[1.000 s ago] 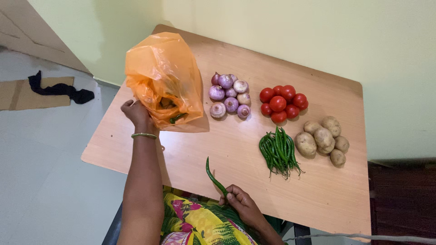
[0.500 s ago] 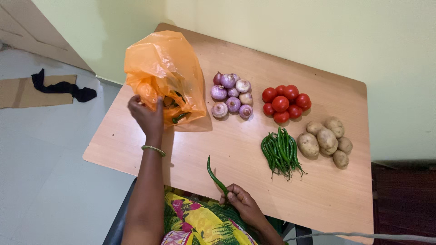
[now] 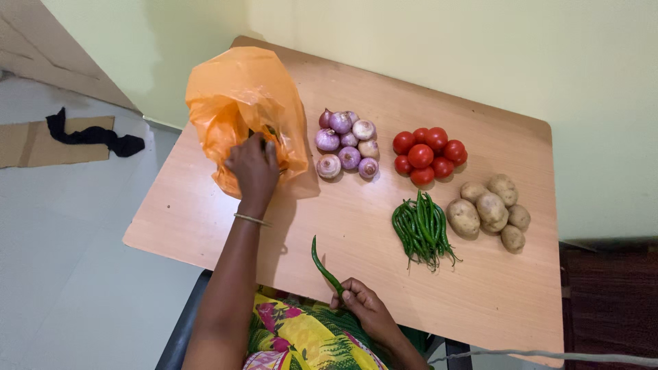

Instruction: The person removes the stems from green chili peppers by hand, taking them from a plastic bag and placing the de-stemmed peppers into a pile on a table.

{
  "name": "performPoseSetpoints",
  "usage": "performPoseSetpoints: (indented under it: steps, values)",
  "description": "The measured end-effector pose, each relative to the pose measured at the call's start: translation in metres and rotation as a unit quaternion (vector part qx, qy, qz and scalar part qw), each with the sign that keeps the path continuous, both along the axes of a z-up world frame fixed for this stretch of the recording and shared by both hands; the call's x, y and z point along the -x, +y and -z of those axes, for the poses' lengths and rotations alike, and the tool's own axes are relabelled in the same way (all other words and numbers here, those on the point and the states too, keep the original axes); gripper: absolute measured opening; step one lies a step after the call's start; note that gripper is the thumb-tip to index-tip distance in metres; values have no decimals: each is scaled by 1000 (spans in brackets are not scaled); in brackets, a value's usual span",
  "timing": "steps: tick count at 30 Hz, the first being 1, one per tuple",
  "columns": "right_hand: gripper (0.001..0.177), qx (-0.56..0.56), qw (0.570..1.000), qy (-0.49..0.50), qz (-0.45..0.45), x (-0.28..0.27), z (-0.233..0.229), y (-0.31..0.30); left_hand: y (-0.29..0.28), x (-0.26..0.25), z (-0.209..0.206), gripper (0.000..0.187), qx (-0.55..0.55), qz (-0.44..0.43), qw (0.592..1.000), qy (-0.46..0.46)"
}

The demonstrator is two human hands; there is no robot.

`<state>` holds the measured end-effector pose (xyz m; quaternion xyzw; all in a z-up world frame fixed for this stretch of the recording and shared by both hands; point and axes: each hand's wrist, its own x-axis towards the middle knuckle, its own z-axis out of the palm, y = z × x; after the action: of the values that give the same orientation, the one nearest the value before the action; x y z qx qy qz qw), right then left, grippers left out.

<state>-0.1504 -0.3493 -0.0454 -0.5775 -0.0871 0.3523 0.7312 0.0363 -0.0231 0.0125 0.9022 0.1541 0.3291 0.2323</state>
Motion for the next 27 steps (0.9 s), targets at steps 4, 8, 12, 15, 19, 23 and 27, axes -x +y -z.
performPoseSetpoints:
  steps: [4, 8, 12, 15, 19, 23, 27]
  values:
    - [22, -14, 1000, 7, 1, 0, 5, -1, -15, -21, 9, 45, 27, 110, 993, -28]
    - [22, 3, 1000, 8, -1, 0, 5, -1, -35, -31, 18, 55, -25, 181, 983, -22]
    - [24, 16, 1000, 13, -2, -1, 1, -2, -45, -24, 27, 51, -120, 183, 976, 23]
    - [24, 12, 1000, -6, -5, -1, 0, -2, -47, -12, 26, 45, -110, 171, 979, 7]
    - [24, 23, 1000, -8, -2, -3, 3, -2, -56, 24, 6, 39, -23, 142, 989, -30]
    - [22, -25, 999, 26, 30, -6, 9, 0, -62, 65, -4, 31, 41, 154, 984, -82]
    - [25, -58, 993, 52, 92, -10, 6, 4, -82, 109, 1, 27, 285, 209, 934, -57]
